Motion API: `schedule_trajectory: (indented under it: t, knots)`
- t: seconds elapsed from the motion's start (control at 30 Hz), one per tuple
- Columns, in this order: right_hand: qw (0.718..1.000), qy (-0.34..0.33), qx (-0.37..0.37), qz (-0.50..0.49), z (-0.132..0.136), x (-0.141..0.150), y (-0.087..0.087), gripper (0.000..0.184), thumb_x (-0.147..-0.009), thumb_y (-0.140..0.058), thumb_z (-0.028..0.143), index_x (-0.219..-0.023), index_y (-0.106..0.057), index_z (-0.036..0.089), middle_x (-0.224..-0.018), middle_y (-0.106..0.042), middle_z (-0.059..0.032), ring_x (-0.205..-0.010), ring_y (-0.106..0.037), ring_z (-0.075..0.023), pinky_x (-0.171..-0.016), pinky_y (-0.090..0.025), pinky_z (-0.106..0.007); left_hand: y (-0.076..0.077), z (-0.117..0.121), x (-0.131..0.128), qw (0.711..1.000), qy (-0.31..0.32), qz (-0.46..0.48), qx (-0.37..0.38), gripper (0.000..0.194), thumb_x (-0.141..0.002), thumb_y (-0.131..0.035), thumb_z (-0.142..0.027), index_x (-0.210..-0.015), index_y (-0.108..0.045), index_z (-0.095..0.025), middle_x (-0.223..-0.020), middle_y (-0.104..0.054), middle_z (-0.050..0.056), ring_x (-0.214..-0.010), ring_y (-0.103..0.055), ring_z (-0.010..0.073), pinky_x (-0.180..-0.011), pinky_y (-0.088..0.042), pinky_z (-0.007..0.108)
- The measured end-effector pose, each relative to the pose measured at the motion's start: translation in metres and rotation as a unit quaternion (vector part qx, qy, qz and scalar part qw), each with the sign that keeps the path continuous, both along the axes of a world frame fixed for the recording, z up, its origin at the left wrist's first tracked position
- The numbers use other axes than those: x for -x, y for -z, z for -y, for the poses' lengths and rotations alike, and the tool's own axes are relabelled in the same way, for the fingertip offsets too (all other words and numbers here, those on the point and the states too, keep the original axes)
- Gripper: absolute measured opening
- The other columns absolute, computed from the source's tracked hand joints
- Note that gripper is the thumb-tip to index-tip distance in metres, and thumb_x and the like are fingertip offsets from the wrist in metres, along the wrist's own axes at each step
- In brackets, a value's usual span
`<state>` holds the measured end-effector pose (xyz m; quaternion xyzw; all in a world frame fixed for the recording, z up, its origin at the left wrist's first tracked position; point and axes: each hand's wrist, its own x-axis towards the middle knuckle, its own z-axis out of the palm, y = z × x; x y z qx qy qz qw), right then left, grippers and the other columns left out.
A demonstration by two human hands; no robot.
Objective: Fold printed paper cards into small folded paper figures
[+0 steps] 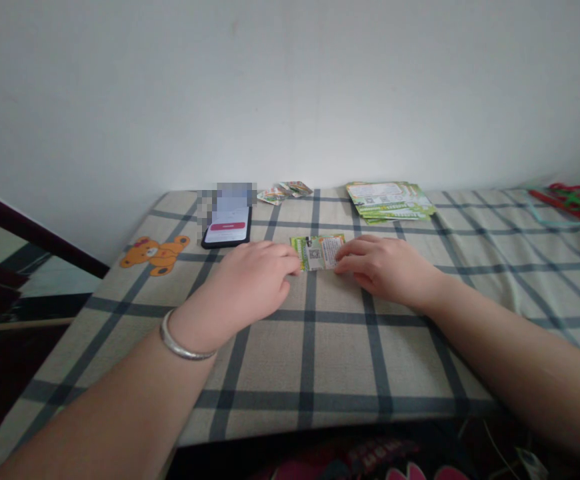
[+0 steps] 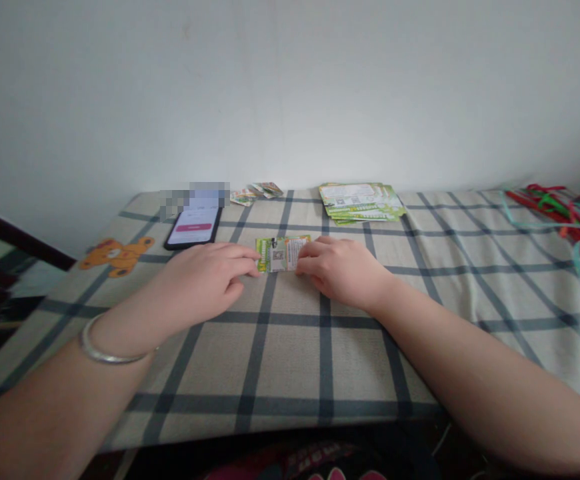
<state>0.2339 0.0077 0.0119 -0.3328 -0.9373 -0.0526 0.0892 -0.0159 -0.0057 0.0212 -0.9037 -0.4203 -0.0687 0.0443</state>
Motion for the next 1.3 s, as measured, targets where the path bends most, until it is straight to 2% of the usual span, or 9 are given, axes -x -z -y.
schedule_trajectory:
  t: [0.17,0.53,0.73,0.93,1.1,1.2,1.3]
  knots:
    - [1.0,-0.004,0.012,-0.009,-0.001,-0.007,-0.002,0.03,-0.083,-0.051,0.01,-0.099,-0.072,0.024,-0.11,-0.068,-0.0038,-0.097,-0.063,-0.0205,-0.081,-0.049,-0.032,-0.001,-0.001,-0.001,1.0,-0.011,-0.005,0.006,0.024,-0.082,-0.046,-0.013,-0.086,-0.067,-0.022,-0.106,-0.068,0.001,-0.098,-0.063,0.0221,-0.084,-0.05,0.04]
    - [0.999,0.031,0.032,0.006,-0.003,-0.017,-0.011,0.03,-0.081,-0.052,0.012,-0.094,-0.074,0.027,-0.107,-0.071,0.0002,-0.089,-0.067,-0.019,-0.072,-0.05,-0.03,0.001,-0.002,0.0,1.0,-0.016,0.0,0.018,0.022,-0.082,-0.047,-0.012,-0.086,-0.066,-0.021,-0.106,-0.067,0.002,-0.101,-0.061,0.0224,-0.089,-0.049,0.041]
    - [0.999,0.011,0.037,0.004,-0.006,-0.021,-0.012,0.029,-0.079,-0.052,0.01,-0.09,-0.074,0.025,-0.103,-0.072,-0.0011,-0.091,-0.065,-0.0189,-0.075,-0.049,-0.03,0.004,-0.002,0.0,1.0,-0.003,-0.014,-0.007,0.017,-0.083,-0.048,-0.013,-0.084,-0.064,-0.019,-0.098,-0.067,0.004,-0.098,-0.061,0.0224,-0.089,-0.049,0.04]
    - [1.0,-0.004,0.007,0.025,-0.005,-0.018,-0.013,0.022,-0.079,-0.051,0.01,-0.085,-0.07,0.02,-0.096,-0.071,-0.0044,-0.094,-0.062,-0.0211,-0.079,-0.048,-0.033,0.004,-0.003,-0.001,0.998,-0.006,-0.046,-0.048,0.013,-0.088,-0.049,-0.021,-0.086,-0.062,-0.018,-0.091,-0.066,0.004,-0.089,-0.061,0.0219,-0.077,-0.049,0.036]
    - [0.998,0.035,-0.032,0.036,-0.003,-0.012,-0.006,0.02,-0.087,-0.053,0.024,-0.1,-0.066,0.018,-0.097,-0.069,-0.0066,-0.087,-0.063,-0.022,-0.073,-0.048,-0.034,0.008,-0.005,-0.004,0.994,-0.01,-0.052,-0.091,0.012,-0.088,-0.059,-0.026,-0.098,-0.062,-0.02,-0.094,-0.067,0.003,-0.09,-0.061,0.0236,-0.072,-0.048,0.036]
    - [0.998,0.033,-0.038,0.03,-0.005,-0.01,-0.001,0.026,-0.091,-0.049,0.025,-0.11,-0.065,0.018,-0.103,-0.068,-0.0077,-0.092,-0.063,-0.0221,-0.078,-0.049,-0.035,0.01,-0.006,-0.005,0.993,-0.011,-0.064,-0.096,0.009,-0.088,-0.058,-0.023,-0.095,-0.063,-0.021,-0.092,-0.067,0.002,-0.088,-0.062,0.0246,-0.07,-0.048,0.037]
    - [0.999,0.023,-0.047,0.012,-0.007,-0.009,0.003,0.026,-0.09,-0.049,0.024,-0.109,-0.066,0.018,-0.108,-0.067,-0.0092,-0.102,-0.06,-0.024,-0.085,-0.049,-0.037,0.009,-0.006,-0.007,0.993,-0.012,-0.075,-0.093,0.01,-0.09,-0.054,-0.021,-0.089,-0.063,-0.019,-0.088,-0.067,0.004,-0.084,-0.064,0.0251,-0.068,-0.048,0.037]
